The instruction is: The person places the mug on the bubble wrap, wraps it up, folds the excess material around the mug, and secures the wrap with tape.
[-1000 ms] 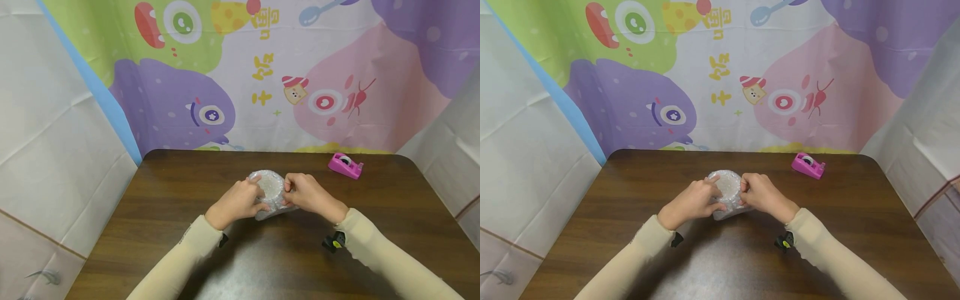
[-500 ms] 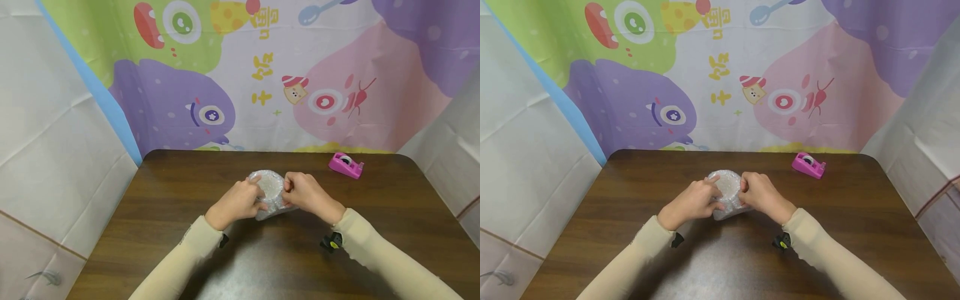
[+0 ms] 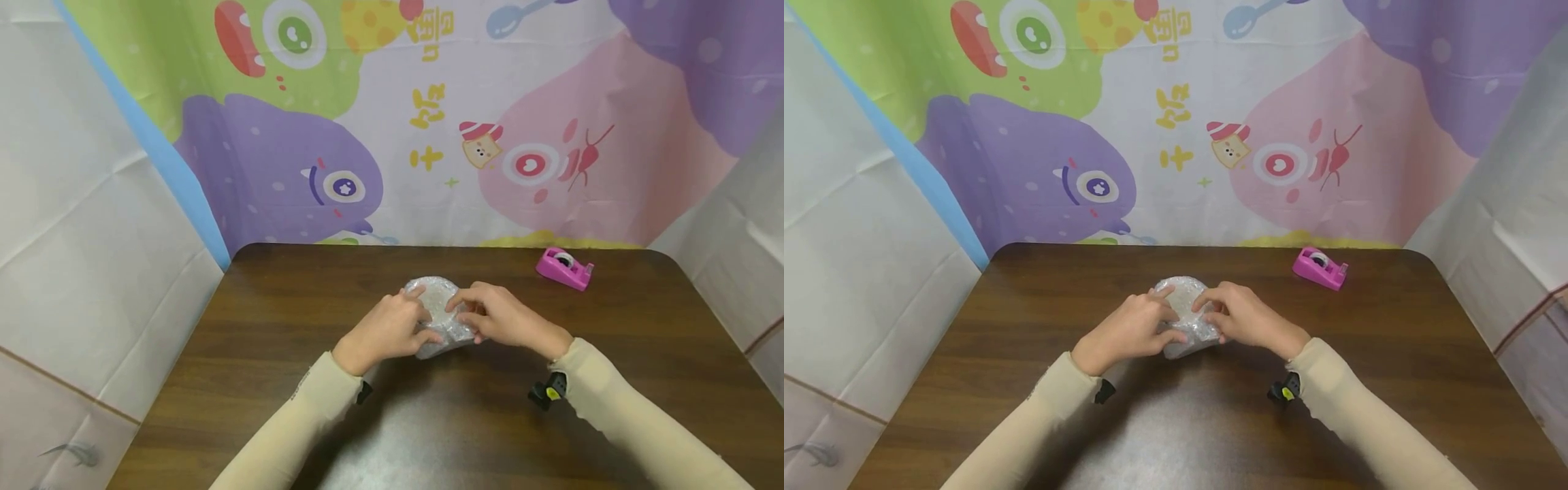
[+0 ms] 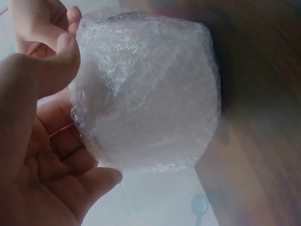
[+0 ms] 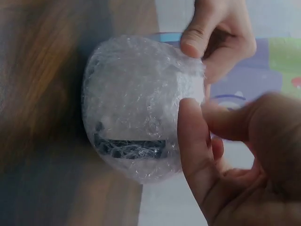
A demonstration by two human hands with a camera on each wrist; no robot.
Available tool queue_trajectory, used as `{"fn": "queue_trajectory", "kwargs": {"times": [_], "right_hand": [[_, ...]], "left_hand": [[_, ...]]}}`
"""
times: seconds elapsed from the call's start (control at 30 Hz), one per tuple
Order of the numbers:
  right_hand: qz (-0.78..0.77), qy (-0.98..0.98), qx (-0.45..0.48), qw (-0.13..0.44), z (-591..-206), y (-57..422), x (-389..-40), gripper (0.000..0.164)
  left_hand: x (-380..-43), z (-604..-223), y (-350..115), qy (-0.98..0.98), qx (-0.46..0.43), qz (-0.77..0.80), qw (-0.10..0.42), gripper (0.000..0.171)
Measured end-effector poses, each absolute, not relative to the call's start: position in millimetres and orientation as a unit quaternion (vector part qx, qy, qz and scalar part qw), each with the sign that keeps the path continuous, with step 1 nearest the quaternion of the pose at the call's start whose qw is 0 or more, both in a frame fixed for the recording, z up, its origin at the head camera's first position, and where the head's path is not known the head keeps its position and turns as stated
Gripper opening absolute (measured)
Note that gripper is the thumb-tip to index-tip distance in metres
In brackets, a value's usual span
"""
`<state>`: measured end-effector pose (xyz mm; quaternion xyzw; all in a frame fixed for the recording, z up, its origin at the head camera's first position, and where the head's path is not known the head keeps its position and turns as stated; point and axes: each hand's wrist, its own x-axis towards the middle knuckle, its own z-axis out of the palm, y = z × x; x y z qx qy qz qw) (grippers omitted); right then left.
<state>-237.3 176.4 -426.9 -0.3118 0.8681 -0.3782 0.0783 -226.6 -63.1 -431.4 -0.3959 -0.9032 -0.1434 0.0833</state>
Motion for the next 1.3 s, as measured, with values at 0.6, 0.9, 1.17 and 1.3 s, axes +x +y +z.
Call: {"fn": "queue_trajectory", "kwargs": {"times": [0.6,0.9,1.17,1.3], "right_hand": [[-0.359,0.855,-0.338,0.158,-432,184,-264,0.022],[-0.339,0.868,-0.335,0.139,-428,172,-262,0.007],[-0.362,0.874,-0.296,0.131,-430,176,-257,0.022],[-0.378,0.874,-0.283,0.111,-431,177,-253,0.04]], "left_hand": [[-229,-437,-65,-0.89,-0.419,-0.142,0.11,0.032],[-227,-439,-68,-0.885,-0.423,-0.143,0.133,0.024],[-223,-443,-66,-0.891,-0.408,-0.157,0.125,0.025],[-220,-445,-67,-0.896,-0.394,-0.163,0.124,0.03]]}}
